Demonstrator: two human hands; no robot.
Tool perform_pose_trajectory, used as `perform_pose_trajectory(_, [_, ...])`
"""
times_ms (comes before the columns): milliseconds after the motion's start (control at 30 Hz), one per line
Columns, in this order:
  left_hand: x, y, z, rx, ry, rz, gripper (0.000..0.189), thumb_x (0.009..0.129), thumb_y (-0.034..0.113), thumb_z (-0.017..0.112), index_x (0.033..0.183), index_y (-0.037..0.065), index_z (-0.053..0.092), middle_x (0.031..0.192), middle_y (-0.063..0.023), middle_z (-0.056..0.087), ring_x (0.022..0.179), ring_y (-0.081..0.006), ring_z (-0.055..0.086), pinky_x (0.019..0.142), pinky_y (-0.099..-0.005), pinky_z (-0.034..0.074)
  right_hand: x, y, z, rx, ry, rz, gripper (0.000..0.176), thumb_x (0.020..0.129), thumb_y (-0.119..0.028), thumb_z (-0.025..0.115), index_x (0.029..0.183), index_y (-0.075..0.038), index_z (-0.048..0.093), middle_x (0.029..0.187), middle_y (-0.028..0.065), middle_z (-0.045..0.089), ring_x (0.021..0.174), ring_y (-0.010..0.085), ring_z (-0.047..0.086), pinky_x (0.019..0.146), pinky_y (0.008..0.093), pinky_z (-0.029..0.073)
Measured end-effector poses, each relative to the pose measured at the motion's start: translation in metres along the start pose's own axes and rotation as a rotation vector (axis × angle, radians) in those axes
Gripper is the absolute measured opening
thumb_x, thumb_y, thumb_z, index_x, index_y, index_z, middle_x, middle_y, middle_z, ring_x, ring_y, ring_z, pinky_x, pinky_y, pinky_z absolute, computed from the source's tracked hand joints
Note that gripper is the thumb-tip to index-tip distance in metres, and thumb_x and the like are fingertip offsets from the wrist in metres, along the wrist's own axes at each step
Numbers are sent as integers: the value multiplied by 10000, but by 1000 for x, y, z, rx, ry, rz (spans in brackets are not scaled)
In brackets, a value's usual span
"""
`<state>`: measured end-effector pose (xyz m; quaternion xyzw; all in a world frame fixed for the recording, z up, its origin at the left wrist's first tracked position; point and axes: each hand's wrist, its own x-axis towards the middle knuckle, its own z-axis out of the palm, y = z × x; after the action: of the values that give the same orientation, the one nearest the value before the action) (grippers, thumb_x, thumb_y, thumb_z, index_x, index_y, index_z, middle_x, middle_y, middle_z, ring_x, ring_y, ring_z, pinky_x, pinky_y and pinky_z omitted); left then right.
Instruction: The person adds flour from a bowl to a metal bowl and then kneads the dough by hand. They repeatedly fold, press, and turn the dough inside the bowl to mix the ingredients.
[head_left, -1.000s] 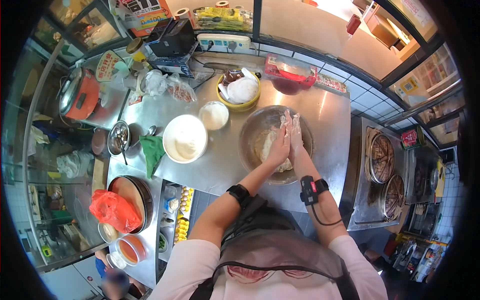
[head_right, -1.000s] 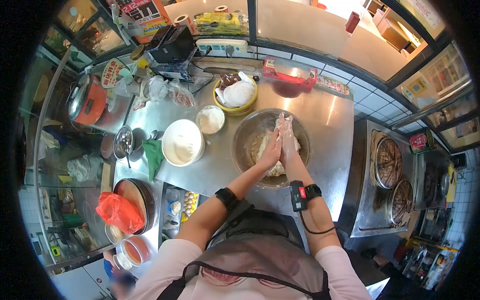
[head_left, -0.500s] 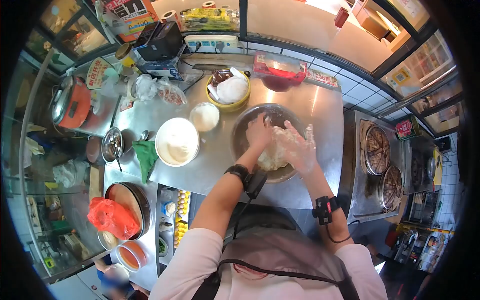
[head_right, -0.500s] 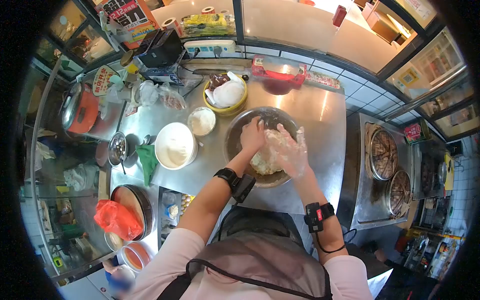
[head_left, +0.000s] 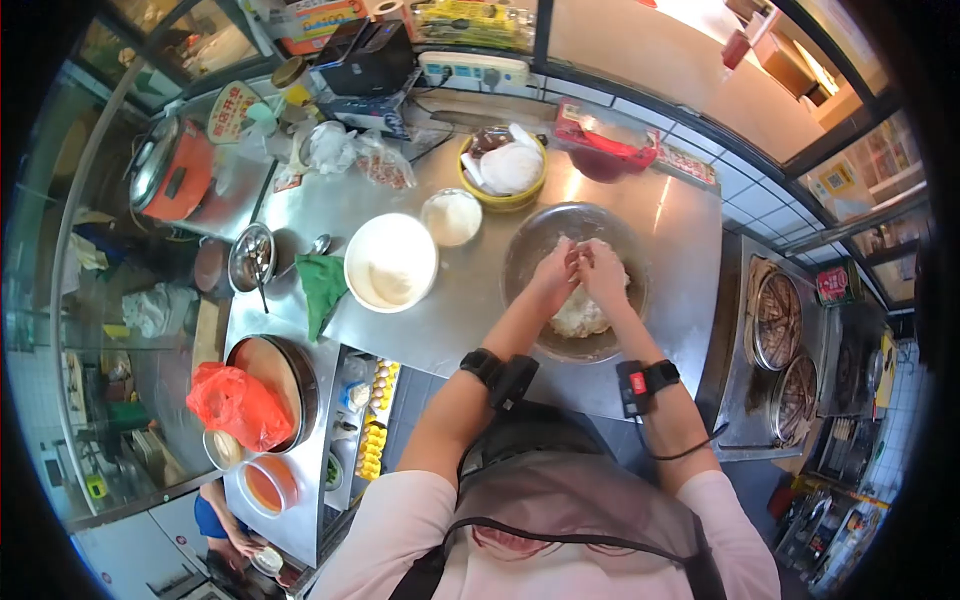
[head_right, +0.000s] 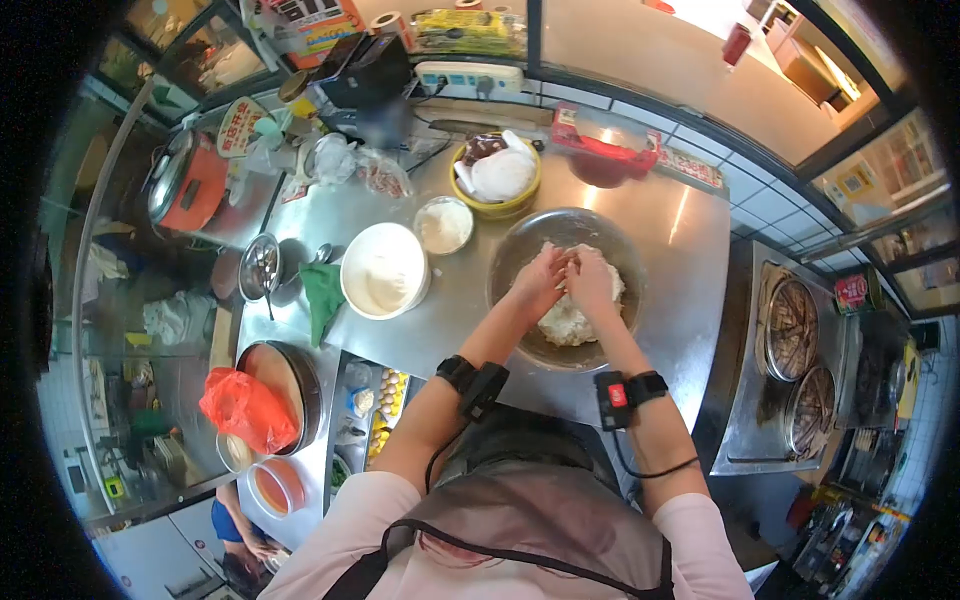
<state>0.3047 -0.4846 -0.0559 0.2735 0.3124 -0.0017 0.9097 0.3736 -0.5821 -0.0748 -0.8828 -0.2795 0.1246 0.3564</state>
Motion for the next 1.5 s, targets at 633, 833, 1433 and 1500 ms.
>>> perform_pose_trajectory(633, [-33, 122, -220, 1710, 584, 482, 194, 734, 102, 550, 890, 57, 657, 858, -195, 635, 822, -346, 608, 746, -419, 479, -8, -22, -5, 363, -73, 6, 119, 783, 4, 537, 888, -21, 589, 821, 67, 604, 761, 148, 591, 691, 283, 468])
perform_pose_trajectory(833, [-33, 132, -242, 1647, 707, 578, 229, 756, 67, 479, 900, 33, 654, 847, -230, 629, 846, -351, 611, 754, -422, 469, -15, -40, -10, 158, -71, -151, 144, 765, -52, 560, 899, -33, 610, 889, 112, 627, 785, 245, 595, 708, 325, 467])
perform_pose_trajectory(1433, [14, -1, 36, 1193, -136, 350, 574, 822, 226, 493, 1351, 91, 316, 1339, -238, 365, 1261, -382, 316, 1054, -394, 250, -16, -16, 11, 1781, -98, 755, 356, 910, -304, 326, 1215, -136, 400, 1228, 79, 456, 1129, 218, 413, 982, 368, 308])
perform_pose_trajectory(1500, [41, -6, 35, 1207, -56, 360, 600, 825, 245, 502, 1363, 90, 285, 1338, -231, 372, 1260, -374, 325, 1053, -393, 253, -15, -39, 2, 1723, 30, 760, 316, 912, -313, 352, 1153, -132, 450, 1151, 70, 508, 1048, 201, 473, 930, 354, 365])
